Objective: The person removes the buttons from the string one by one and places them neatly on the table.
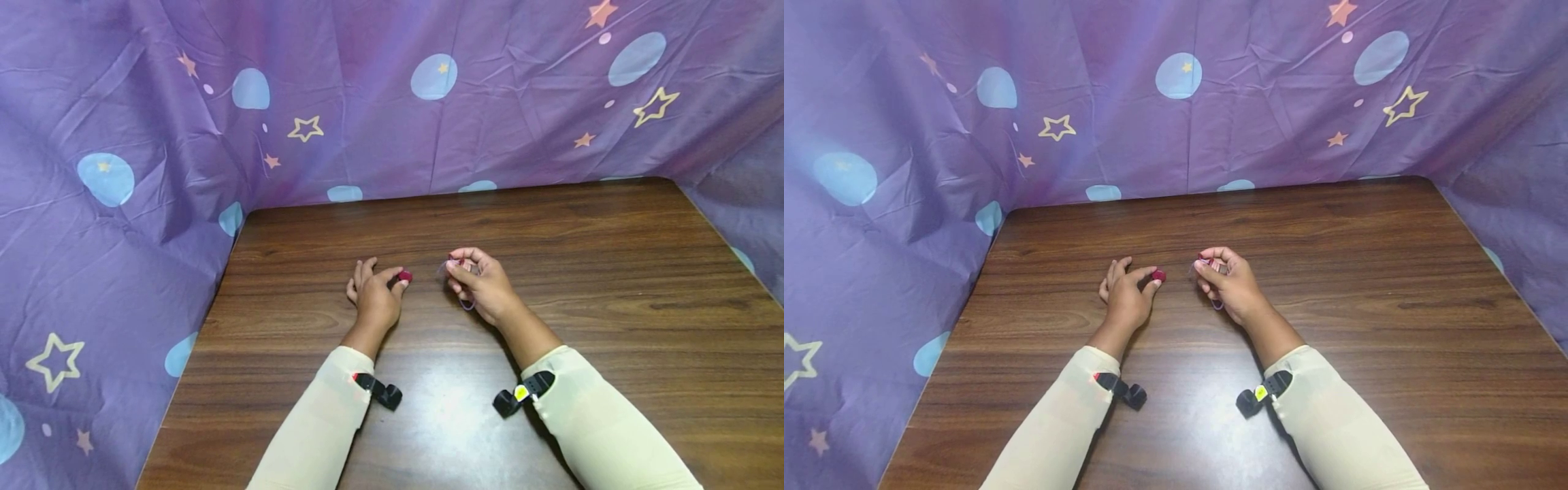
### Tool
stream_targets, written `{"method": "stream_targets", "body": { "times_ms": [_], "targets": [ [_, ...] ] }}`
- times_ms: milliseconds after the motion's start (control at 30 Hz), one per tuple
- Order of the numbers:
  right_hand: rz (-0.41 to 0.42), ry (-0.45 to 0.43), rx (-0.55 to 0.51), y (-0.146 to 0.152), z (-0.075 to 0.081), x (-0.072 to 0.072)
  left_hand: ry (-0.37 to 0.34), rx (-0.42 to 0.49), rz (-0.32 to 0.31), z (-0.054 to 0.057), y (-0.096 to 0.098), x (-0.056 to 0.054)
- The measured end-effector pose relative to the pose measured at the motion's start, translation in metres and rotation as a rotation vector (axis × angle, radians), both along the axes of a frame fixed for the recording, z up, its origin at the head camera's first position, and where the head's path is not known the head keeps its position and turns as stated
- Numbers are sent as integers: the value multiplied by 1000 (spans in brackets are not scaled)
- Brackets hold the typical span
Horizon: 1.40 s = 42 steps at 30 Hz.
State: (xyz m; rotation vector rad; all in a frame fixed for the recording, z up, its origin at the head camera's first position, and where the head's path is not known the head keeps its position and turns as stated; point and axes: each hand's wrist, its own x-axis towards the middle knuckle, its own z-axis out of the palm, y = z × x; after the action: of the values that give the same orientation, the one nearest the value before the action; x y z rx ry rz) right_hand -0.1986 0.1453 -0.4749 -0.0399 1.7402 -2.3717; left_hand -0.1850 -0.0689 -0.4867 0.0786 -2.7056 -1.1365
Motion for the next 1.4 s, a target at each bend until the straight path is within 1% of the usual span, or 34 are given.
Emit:
{"method": "stream_targets", "body": {
  "times_ms": [267,767,1067,1200,1400],
  "targets": [
    [-7,9,2,1,0,0,-5,-1,-10,2,0,1],
    [-30,22,33,1,-1,0,-64,-7,-26,4,0,1],
    [-42,2,38,2,0,0,-50,-3,-31,5,0,1],
    [-50,-13,37,2,0,1,-56,-9,-30,4,0,1],
    [-48,-16,4,1,-1,0,-52,0,-25,3,0,0]
  ]
}}
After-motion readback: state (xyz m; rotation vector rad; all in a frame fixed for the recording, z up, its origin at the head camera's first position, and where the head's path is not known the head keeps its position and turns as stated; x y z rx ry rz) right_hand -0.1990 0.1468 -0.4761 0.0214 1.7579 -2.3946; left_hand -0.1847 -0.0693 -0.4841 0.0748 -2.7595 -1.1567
